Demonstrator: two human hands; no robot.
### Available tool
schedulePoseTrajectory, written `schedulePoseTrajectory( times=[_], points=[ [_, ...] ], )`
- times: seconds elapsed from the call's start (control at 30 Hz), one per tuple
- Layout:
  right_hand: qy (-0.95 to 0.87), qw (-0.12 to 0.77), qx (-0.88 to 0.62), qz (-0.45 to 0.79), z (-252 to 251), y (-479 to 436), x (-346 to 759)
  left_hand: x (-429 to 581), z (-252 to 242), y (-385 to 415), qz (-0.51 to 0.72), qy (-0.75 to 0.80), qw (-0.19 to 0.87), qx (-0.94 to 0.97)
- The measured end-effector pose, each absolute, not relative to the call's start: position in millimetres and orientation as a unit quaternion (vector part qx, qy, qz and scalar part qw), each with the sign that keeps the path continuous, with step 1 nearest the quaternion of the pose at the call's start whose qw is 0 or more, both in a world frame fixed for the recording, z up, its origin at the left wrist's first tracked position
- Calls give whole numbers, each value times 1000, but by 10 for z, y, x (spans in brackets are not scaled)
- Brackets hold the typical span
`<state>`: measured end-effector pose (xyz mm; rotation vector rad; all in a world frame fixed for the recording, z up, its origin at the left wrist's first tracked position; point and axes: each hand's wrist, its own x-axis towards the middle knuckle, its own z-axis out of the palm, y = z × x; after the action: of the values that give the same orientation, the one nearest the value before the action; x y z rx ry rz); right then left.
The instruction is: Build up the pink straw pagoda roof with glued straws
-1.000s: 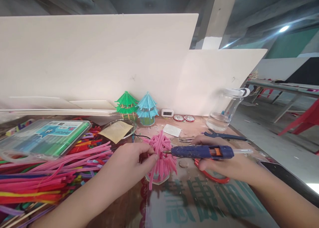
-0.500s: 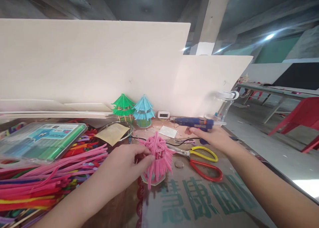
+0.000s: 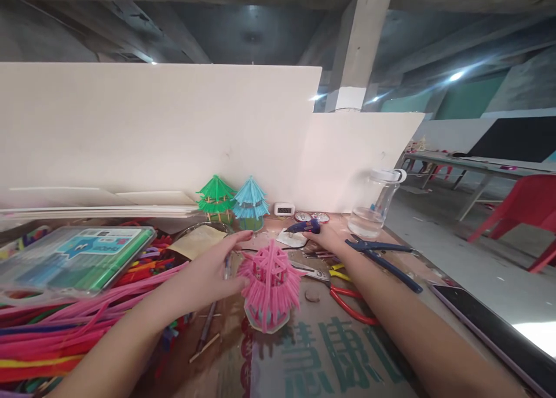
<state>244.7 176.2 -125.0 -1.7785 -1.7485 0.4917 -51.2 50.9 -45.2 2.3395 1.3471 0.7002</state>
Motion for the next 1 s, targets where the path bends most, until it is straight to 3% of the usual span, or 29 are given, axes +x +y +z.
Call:
schedulePoseTrajectory(
  times=[0.17, 0.4, 0.5, 0.6, 0.83, 1.0],
  points=[
    [-653, 320, -669, 152, -1219, 1602, 2660, -429, -533, 526, 232, 452, 263, 821],
    [-640, 418, -642, 57, -814, 881, 2746, -304, -604, 520, 275, 425, 259, 823],
    [-705, 444, -543, 105, -695, 427, 2475, -277, -660, 528, 294, 408, 251, 827],
    [-754, 408, -466, 221, -672, 56, 2147, -246, -713, 537, 325, 381, 232, 834],
    [-724, 384, -467, 332, -857, -10, 1852, -120, -745, 494, 342, 402, 168, 832],
    [-714, 397, -486, 311, -921, 87, 1808, -61, -749, 440, 350, 411, 129, 832]
  ],
)
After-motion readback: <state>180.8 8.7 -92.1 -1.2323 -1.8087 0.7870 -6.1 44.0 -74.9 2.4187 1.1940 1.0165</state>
